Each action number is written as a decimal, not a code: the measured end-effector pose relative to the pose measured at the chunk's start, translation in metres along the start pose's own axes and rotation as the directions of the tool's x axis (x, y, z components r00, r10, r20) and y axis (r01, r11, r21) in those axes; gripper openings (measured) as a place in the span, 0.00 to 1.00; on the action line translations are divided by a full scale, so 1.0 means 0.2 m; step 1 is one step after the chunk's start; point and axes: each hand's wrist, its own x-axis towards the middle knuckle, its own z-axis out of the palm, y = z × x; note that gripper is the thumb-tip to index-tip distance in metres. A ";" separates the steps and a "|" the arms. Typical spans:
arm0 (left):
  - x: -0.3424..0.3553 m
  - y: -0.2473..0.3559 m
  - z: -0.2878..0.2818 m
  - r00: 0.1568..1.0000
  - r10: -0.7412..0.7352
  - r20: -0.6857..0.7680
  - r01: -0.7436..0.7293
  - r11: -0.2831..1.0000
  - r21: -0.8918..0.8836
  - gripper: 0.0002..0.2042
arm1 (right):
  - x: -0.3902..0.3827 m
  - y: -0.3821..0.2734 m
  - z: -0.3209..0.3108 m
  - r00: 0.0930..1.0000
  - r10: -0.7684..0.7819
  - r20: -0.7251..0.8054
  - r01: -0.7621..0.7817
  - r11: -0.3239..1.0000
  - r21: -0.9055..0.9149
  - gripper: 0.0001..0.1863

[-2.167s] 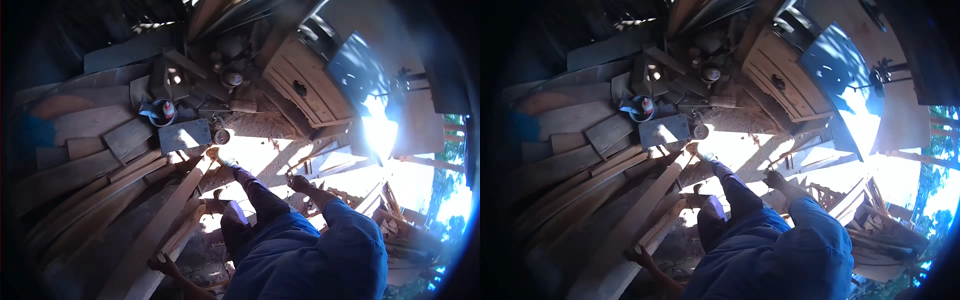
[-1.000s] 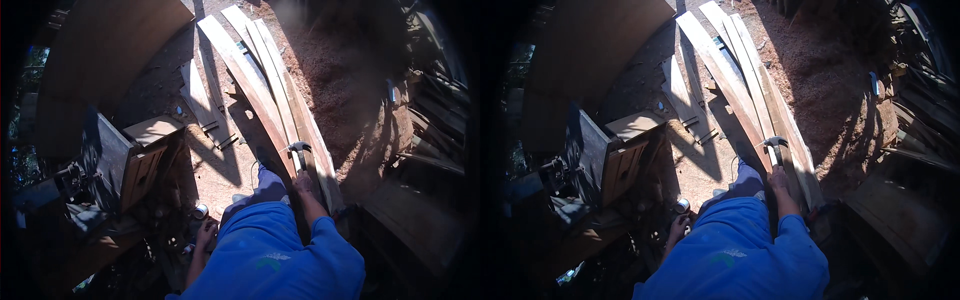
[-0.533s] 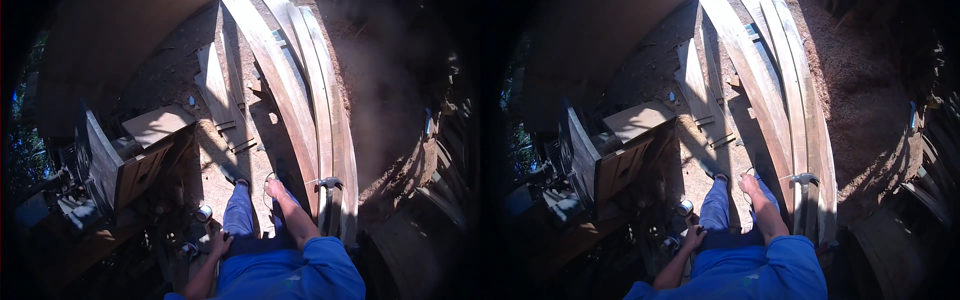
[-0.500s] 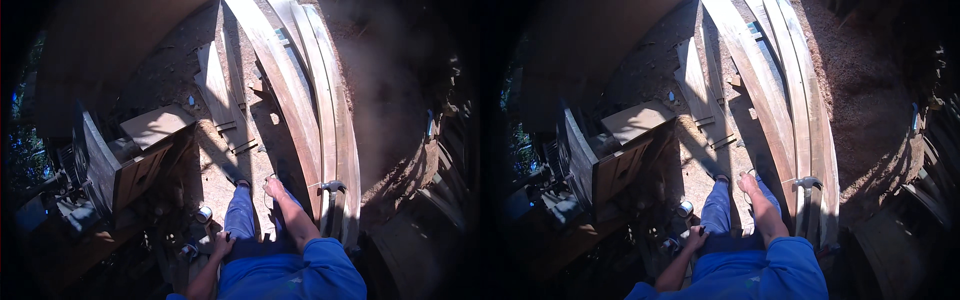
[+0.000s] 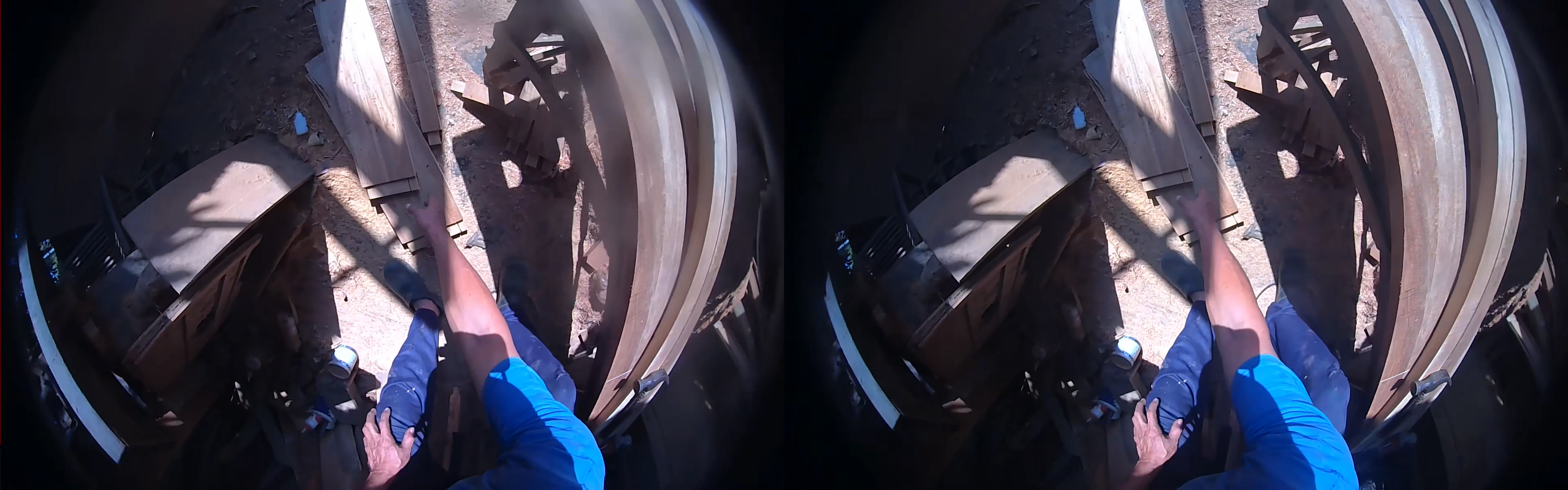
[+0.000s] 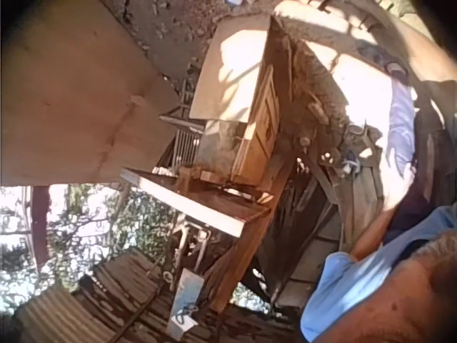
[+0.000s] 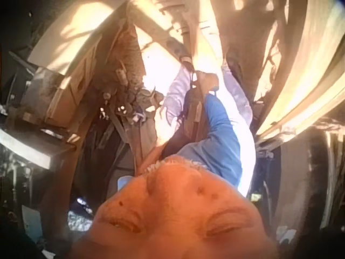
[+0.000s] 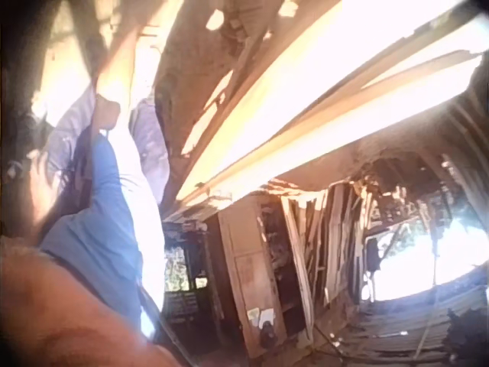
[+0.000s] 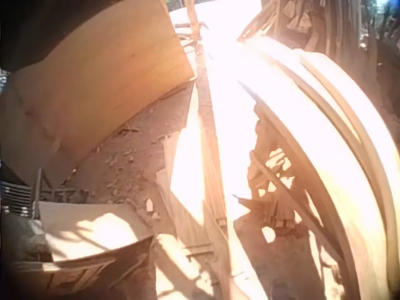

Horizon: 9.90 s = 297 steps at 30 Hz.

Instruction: The person saws a piece of wood using a band saw and briefly handles a hammer while moving between tasks in a workshop.

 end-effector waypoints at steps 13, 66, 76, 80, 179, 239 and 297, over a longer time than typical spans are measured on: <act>0.10 -0.06 -0.10 0.997 -0.075 0.033 0.077 0.995 -0.062 0.39 | 0.29 -0.10 0.23 0.980 -0.037 0.197 -0.115 0.699 0.706 0.39; -1.16 -0.81 -1.47 0.674 -0.244 -0.697 -0.729 -0.067 -0.681 0.17 | -3.15 -1.66 -0.56 0.913 -0.406 0.036 0.298 0.726 0.620 0.32; -0.79 -1.18 -1.74 0.525 -0.025 -0.851 -0.676 0.595 -0.435 0.55 | -2.99 -2.27 0.02 0.818 -0.509 -0.270 0.572 0.664 0.482 0.29; -0.64 -1.32 -1.82 0.357 0.065 -0.932 -0.553 0.819 -0.154 0.56 | -2.86 -2.35 0.15 0.770 -0.579 -0.269 0.638 0.698 0.325 0.31; -0.04 -1.41 -2.03 0.106 0.041 -0.994 -0.642 0.766 -0.037 0.53 | -2.24 -2.96 0.68 0.670 -0.731 0.133 0.484 0.566 0.668 0.15; -0.08 -1.39 -2.05 0.161 -0.009 -0.987 -0.540 0.836 -0.096 0.47 | -2.35 -2.99 0.83 0.723 -0.682 0.109 0.462 0.595 0.658 0.09; -0.11 -1.36 -2.08 0.173 -0.011 -0.985 -0.517 0.850 -0.101 0.43 | -2.16 -3.02 0.73 -0.138 -0.923 0.358 0.701 -0.347 -0.623 0.17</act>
